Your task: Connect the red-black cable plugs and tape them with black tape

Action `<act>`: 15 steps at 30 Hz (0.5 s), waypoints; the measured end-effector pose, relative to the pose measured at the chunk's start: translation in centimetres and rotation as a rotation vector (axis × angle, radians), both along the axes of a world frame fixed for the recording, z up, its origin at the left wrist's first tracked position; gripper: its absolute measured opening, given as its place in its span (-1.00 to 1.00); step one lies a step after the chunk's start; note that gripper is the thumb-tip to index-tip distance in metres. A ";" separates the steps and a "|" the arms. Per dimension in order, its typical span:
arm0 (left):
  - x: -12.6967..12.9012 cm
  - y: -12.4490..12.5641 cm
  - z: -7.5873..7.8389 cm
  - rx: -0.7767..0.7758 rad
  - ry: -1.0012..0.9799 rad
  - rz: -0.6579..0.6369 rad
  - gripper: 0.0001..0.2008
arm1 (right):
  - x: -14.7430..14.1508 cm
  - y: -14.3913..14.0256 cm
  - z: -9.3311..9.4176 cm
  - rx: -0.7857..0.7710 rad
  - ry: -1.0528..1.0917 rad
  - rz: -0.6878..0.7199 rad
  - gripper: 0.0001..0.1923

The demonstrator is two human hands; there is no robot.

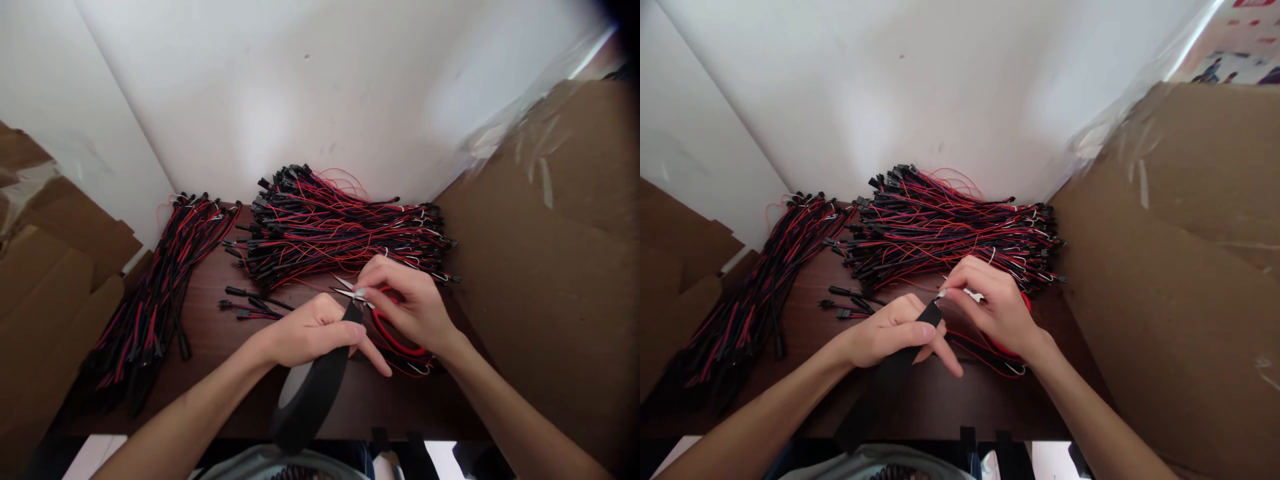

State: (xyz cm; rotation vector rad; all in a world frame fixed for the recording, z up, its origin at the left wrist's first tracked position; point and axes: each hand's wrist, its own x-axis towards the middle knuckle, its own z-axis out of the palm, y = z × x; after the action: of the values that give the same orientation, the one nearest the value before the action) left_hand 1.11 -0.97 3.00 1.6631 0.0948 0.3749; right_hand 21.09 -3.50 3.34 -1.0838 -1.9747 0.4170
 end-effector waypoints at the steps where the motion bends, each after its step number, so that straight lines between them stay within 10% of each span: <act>1: 0.0 0.0 0.0 -0.006 -0.001 -0.029 -0.48 | 0.5 0.5 -0.3 0.036 -0.044 -0.084 -0.84; 15: -0.1 0.4 0.0 -0.012 -0.033 0.074 -0.50 | 1.5 -5.5 0.0 -0.644 0.423 -0.466 -0.64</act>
State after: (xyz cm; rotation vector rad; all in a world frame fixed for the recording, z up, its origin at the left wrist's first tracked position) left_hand 0.98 -0.61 3.00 1.6440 0.1341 0.4566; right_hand 22.54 -9.04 3.30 -1.6418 -1.1795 0.9679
